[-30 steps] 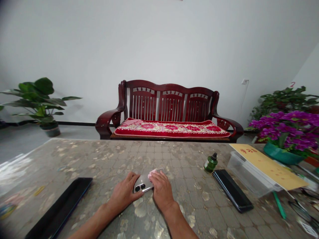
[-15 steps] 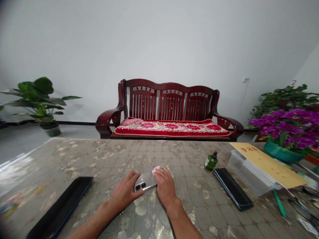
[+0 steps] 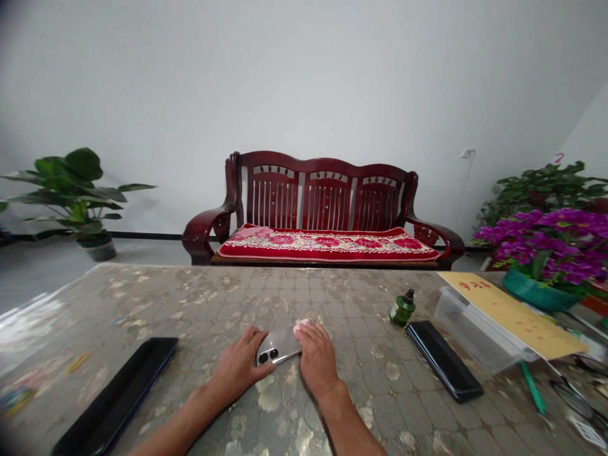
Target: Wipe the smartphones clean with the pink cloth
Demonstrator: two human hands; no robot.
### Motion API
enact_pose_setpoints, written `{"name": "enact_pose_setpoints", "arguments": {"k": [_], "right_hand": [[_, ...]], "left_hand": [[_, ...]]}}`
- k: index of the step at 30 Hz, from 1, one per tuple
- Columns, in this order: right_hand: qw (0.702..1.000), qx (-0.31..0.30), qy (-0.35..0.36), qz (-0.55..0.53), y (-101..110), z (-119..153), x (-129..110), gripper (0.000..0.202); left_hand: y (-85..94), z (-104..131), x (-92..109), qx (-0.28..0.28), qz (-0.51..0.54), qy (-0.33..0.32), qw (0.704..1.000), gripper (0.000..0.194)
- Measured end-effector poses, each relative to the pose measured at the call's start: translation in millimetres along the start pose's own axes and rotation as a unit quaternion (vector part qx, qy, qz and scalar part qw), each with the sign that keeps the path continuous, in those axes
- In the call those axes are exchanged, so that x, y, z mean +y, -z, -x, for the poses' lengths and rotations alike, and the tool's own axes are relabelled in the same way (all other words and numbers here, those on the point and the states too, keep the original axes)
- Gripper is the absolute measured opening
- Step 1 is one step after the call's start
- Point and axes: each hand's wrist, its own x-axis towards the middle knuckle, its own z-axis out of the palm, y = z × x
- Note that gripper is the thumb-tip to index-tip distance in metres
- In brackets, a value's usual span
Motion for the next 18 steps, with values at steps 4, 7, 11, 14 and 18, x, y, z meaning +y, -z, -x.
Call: {"name": "enact_pose_setpoints", "arguments": {"k": [4,7,11,14,18], "right_hand": [[1.0,0.007,0.03,-0.003,-3,8,-9,0.046],[0.999,0.003,0.038,-0.002,-2,8,-11,0.046],[1.0,0.008,0.016,0.018,2,5,-7,0.046],[0.999,0.013,0.013,0.031,0,9,-10,0.045],[0.998,0.018,0.056,0.018,-9,17,-26,0.043]], "left_hand": [[-0.1,-2,0,-0.001,0.002,-0.002,1.0,0.044],[0.2,-2,-1,0.0,0.001,-0.006,1.0,0.041],[0.7,-1,0,-0.001,-0.004,-0.001,1.0,0.043],[0.0,-1,0,-0.001,-0.009,-0.002,1.0,0.045],[0.5,-2,1,-0.002,-0.017,-0.01,1.0,0.044]]}}
